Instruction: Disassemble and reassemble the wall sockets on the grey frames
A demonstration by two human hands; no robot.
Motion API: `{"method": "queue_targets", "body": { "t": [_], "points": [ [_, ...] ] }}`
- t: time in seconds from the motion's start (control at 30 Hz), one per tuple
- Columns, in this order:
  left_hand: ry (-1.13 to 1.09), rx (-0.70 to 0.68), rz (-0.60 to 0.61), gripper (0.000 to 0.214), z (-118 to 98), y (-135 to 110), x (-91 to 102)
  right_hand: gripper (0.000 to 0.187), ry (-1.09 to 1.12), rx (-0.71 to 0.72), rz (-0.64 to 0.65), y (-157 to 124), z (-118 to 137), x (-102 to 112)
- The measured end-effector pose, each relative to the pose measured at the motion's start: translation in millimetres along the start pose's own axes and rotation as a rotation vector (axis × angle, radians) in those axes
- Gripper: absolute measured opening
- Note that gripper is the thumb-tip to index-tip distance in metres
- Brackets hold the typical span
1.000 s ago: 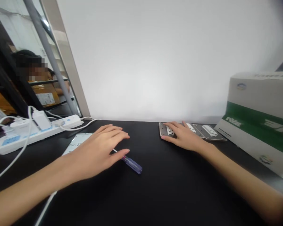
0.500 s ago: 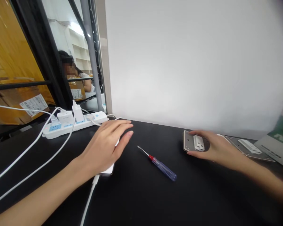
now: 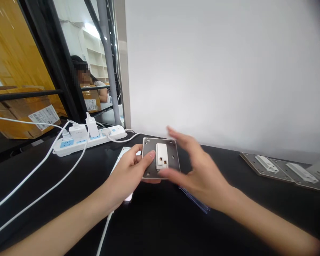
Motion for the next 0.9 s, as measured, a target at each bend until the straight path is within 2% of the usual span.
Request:
{"method": "queue_targets", "body": {
  "t": [0.07,0.1,0.23,0.33,0.47,0.57,0.7,0.83,0.9],
  "points": [
    [-0.047,0.022,-0.038,0.032,-2.0,3.3,5.4,0.05,-0.013,-0.075,-0.137,-12.9,-8.7,9.0],
    [-0.047,0.028,-0.06,0.032,-2.2,4.9,8.0,0.043,-0.043,-0.111,-0.13,-21.1,-12.1,11.6],
    [0.018,0.058,-0.089,0.036,1.5,8.6,12.8,0.034,-0.163,-0.234,0.241,-53.8,-18.9,8.3],
    [0.026,0.048,-0.037,0.035,2.2,6.9,9.2,0.033,-0.222,-0.244,0.335,-68.2,-22.7,10.1],
    [0.057,0.055,0.08,0.034,-2.2,0.7,-1.9,0.033,-0.279,-0.277,0.276,-79.9,-38.5,36.1],
    [0.137,0.082,0.2,0.034,-2.7,-2.7,-13.2,0.03,-0.268,-0.336,0.136,-87.6,-51.0,60.3],
    [0.229,0.124,0.296,0.037,5.2,-1.1,-31.2,0.028,-0.03,-0.475,-0.005,-90.6,-53.7,70.5],
    [0.208,0.213,0.309,0.041,10.0,3.1,-47.2,0.036,0.471,-0.606,-0.023,-89.0,-47.1,57.1],
    [0.223,0.205,0.322,0.042,6.6,2.9,-50.7,0.039,0.705,-0.695,-0.057,-89.4,-43.7,50.1]
  ]
}}
Point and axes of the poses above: each hand's wrist, its own y-axis towards the middle knuckle, its own x-axis out of the back of the hand, z = x × y, the point moved 1 cm from there along y, towards the middle knuckle, and after that the axes turned 15 degrees about y, right-handed, at the moved point
